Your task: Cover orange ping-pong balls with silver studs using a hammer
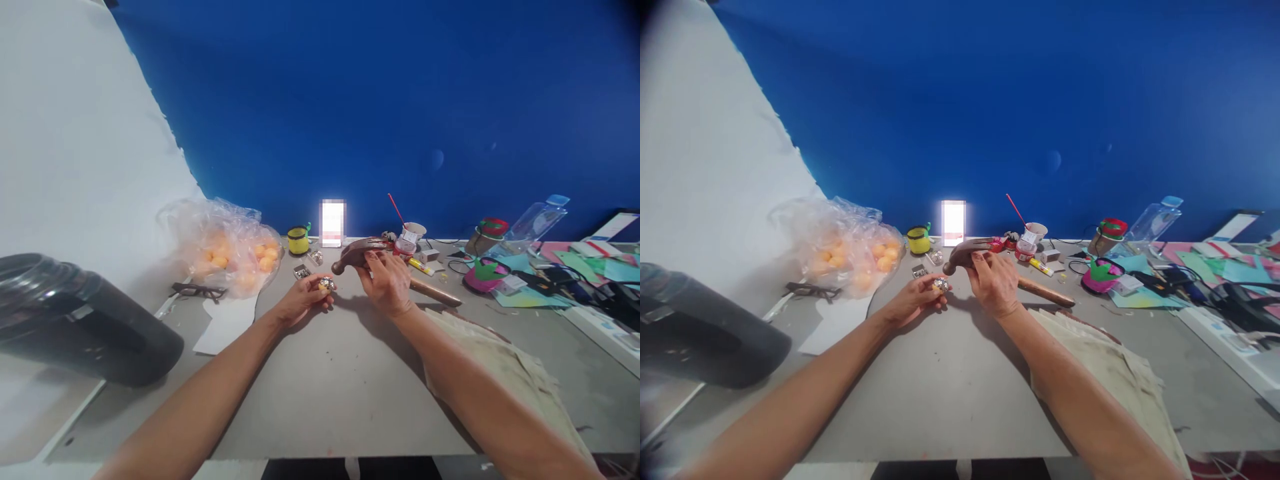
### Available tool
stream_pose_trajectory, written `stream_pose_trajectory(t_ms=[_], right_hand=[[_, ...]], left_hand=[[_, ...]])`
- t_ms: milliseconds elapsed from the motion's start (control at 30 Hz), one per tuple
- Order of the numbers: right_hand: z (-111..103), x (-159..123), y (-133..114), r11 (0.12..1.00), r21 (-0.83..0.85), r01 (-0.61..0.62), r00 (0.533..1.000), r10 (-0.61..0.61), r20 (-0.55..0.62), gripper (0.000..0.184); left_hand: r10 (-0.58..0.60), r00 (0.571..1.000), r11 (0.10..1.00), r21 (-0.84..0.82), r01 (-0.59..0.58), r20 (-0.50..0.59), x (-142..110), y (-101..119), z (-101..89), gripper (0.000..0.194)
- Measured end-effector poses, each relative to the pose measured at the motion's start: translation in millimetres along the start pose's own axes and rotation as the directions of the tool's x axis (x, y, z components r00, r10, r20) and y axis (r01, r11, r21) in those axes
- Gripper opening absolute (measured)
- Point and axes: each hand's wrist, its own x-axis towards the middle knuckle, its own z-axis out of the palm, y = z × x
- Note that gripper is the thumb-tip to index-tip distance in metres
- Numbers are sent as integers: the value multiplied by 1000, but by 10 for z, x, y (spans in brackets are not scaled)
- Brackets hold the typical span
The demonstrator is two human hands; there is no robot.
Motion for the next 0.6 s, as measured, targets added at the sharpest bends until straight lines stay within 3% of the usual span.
stream_pose_trajectory(t_ms=[167, 300, 500, 600], right_hand=[[-32, -4, -76, 996, 35, 79, 992, -82, 95, 23], [-56, 11, -45, 999, 35, -35, 993, 31, 116, 28], [34, -37, -28, 999, 33, -5, 963, -4, 270, 30], [34, -13, 25, 995, -35, -94, 951, 101, 294, 34]], left_hand=[[-1, 999, 1000, -4, 2, 37, 0, 20, 6, 46], [-12, 1000, 1000, -17, 12, 12, 10, 1, -11, 48], [-21, 1000, 998, -62, 21, 5, 26, -5, -55, 50], [-17, 1000, 997, -80, 16, -8, 19, 5, -62, 50]])
